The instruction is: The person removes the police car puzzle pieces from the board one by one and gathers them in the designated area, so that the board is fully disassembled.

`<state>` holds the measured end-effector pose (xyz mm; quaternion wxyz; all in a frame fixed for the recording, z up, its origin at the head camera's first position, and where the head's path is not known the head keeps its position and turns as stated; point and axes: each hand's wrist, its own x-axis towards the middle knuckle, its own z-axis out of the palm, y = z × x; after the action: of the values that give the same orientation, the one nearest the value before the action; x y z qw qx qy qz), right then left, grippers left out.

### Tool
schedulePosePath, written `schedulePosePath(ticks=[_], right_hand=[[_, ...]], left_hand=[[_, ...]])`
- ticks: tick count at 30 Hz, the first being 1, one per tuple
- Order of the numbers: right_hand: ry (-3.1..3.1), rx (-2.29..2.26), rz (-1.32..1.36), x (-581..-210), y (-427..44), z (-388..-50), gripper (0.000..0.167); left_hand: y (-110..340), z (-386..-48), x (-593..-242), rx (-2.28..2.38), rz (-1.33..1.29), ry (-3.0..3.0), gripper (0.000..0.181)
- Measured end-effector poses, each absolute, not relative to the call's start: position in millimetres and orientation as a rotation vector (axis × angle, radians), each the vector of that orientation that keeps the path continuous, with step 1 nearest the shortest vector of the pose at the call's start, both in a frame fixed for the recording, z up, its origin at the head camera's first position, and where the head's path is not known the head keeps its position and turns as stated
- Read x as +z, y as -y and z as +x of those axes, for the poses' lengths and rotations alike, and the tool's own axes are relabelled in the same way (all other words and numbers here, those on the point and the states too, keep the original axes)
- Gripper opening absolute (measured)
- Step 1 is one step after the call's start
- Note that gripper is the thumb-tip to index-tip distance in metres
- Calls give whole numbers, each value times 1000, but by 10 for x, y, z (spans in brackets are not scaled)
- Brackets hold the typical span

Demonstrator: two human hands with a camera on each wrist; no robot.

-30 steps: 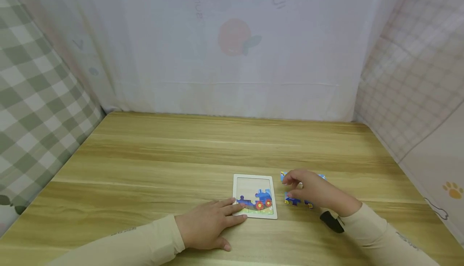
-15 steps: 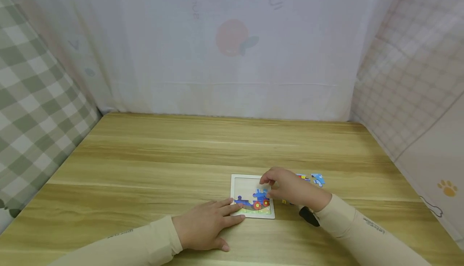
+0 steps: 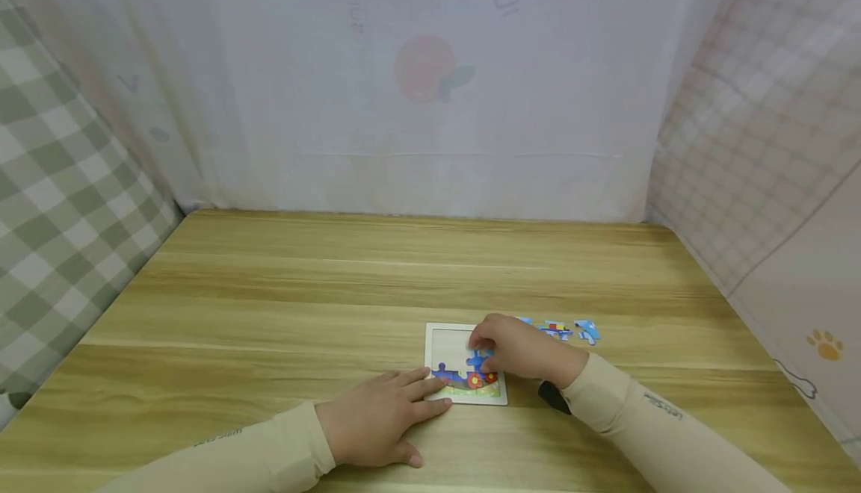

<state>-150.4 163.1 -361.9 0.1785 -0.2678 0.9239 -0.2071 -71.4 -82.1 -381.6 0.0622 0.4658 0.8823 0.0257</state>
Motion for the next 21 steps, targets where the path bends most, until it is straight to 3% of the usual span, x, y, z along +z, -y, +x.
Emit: schedulePosePath(ticks=[21], right_hand=[[-2570,-625,-794,-3610,-1622,-1502,22]], left_hand=[[747,-631,-3811,13,1342,-2706,68]])
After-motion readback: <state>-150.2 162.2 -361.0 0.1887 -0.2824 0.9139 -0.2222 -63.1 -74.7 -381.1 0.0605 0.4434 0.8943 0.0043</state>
